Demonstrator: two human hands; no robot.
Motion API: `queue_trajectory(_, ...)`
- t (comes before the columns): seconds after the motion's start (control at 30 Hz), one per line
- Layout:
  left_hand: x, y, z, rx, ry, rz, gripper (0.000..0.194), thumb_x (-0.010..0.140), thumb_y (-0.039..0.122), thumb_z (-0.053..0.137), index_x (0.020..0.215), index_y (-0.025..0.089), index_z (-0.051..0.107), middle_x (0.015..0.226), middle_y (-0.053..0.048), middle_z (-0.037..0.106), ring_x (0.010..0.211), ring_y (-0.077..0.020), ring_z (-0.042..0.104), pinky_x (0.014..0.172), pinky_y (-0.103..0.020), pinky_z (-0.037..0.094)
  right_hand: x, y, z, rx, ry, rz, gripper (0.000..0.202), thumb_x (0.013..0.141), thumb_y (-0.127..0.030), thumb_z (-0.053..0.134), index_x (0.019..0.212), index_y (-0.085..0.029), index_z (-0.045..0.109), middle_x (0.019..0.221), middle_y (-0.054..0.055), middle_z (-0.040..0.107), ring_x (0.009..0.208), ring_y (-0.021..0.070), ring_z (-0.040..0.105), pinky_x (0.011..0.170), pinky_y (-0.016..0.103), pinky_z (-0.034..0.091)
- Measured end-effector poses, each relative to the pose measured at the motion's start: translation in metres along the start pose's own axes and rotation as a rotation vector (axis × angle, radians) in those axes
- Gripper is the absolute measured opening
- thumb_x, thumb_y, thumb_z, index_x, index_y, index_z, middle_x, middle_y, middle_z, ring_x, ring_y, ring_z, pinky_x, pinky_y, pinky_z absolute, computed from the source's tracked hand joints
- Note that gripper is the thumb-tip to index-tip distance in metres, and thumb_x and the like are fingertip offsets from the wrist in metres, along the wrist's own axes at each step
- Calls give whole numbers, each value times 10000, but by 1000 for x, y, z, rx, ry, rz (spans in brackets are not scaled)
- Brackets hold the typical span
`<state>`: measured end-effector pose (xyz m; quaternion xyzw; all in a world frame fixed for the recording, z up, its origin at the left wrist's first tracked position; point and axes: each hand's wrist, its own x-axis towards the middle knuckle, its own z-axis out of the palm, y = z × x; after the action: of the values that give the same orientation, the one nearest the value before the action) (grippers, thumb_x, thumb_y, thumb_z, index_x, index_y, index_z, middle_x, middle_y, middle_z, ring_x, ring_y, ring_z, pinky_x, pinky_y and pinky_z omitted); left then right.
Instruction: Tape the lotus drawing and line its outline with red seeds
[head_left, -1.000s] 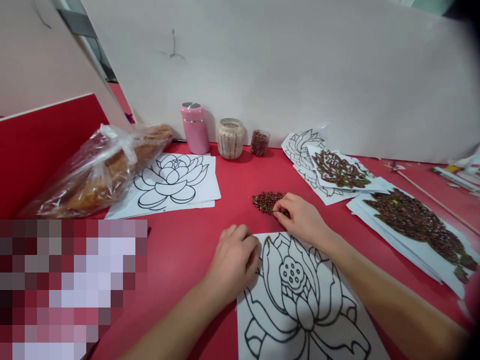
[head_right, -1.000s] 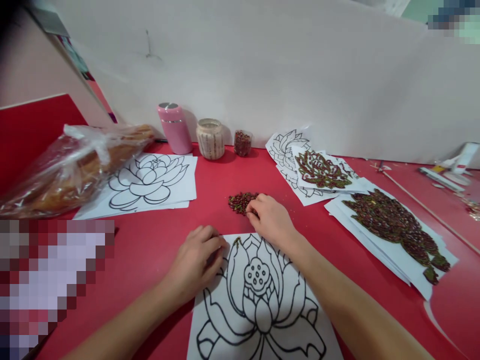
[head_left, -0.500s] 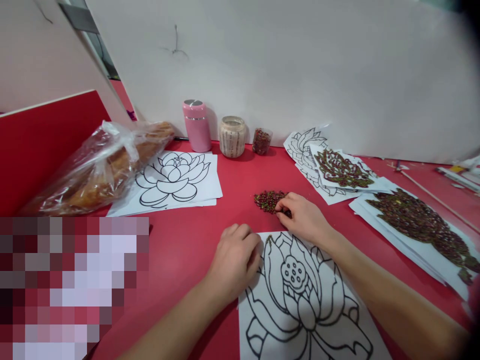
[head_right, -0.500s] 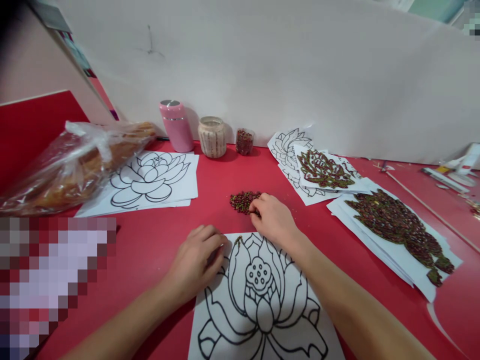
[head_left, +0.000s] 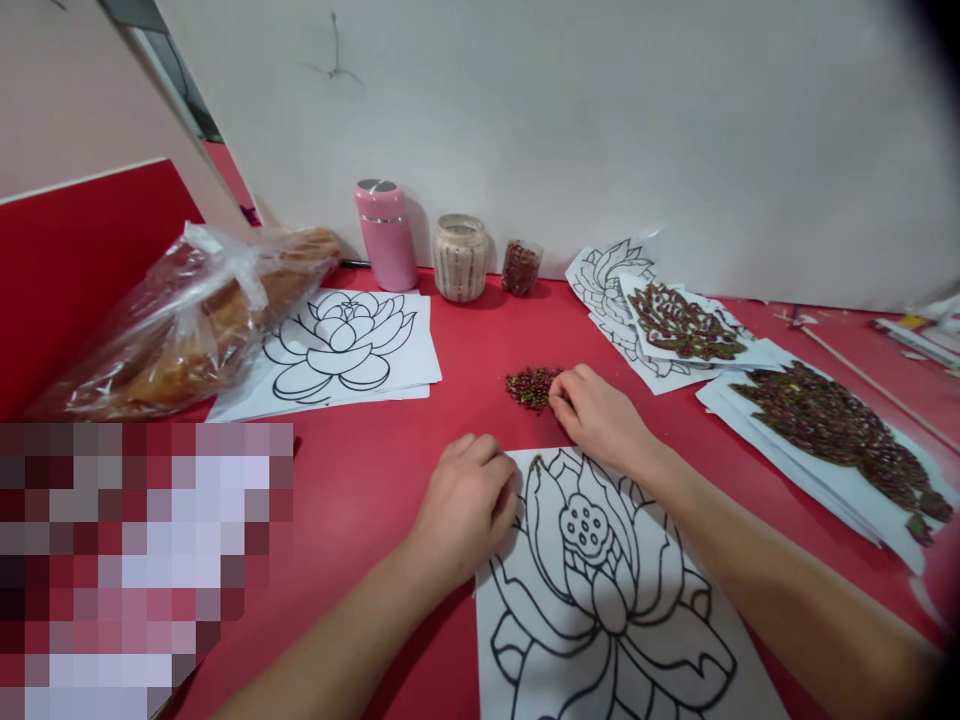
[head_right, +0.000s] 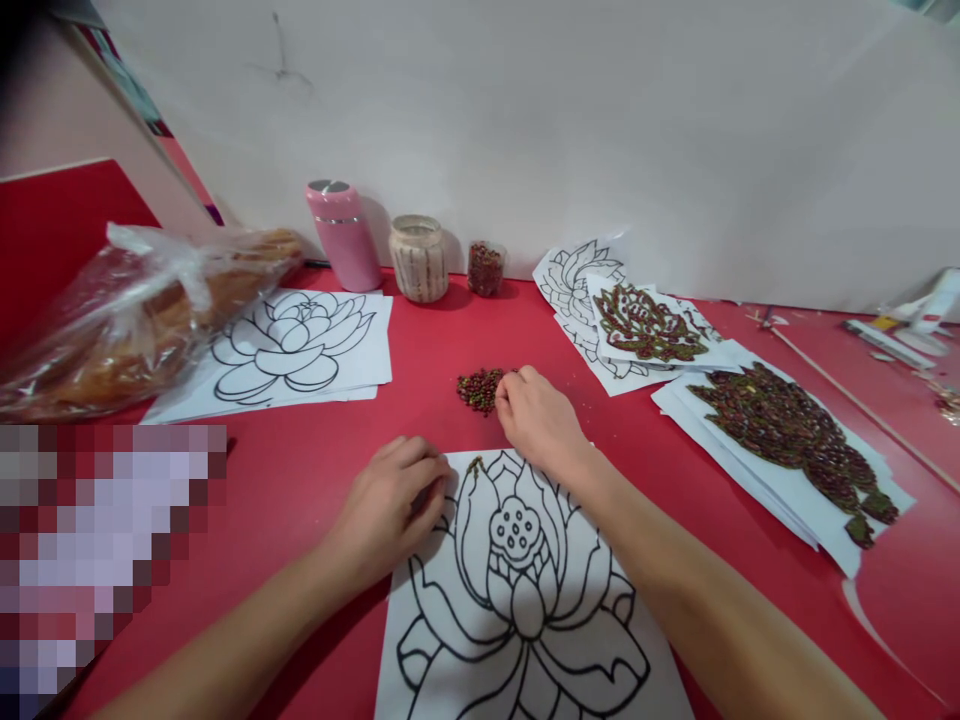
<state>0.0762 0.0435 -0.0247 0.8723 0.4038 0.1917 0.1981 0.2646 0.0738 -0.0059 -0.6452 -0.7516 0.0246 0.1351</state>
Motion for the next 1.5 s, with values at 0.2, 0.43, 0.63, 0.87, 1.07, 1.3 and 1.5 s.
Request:
queue_trajectory(0.2,0,-1,1,2,8,17,198,748,127,426,795,145,618,776,-66,524,738,-187,443,657,-310,389,-18,-5,-11,205,19,-82,84,849,-203,381,807,-182,451,822,24,465,726,125,473,634,239,367)
queue_trajectory(0.43,0,-1,2,-1,14,18,193,742,122,435,790,142,621,774,-66,529,729,-183,443,656,-310,391,-49,-15,-8,384,-131,-186,110,871,-206,362,818,-182,455,813,16,457,715,120,450,628,247,369)
queue_trajectory(0.63,-1,-2,2,-11,17,32,189,748,119,427,779,142,612,768,-60,528,723,-178,440,655,-310,391,-56,-17,-6,289,-202,-224,123,865,-187,370,846,-171,490,830,32,473,740,134,460,650,263,387)
queue_trajectory(0.87,0,-3,3,-13,20,31,195,751,124,418,790,145,608,765,-58,523,721,-178,437,649,-315,391,-55,-20,-4,215,-223,-258,149,856,-164,376,856,-157,525,824,49,499,776,152,478,690,282,413)
queue_trajectory(1.07,0,-2,3,-12,23,27,198,752,118,415,788,145,608,767,-57,524,727,-179,437,654,-315,390,-55,-20,-2,199,-211,-262,177,867,-190,368,851,-152,540,820,55,505,776,156,484,694,291,423)
queue_trajectory(1.3,-1,-2,2,-7,12,27,194,754,116,418,791,144,606,772,-56,521,732,-178,439,658,-314,388,-55,-21,-1,196,-211,-253,172,862,-181,381,858,-152,551,827,59,511,784,158,487,698,287,422)
queue_trajectory(1.5,-1,-2,2,-10,19,29,195,755,119,411,781,150,601,771,-57,523,726,-178,437,650,-313,393,-56,-18,-1,234,-198,-242,128,846,-171,403,849,-162,531,828,49,501,788,155,482,691,278,414)
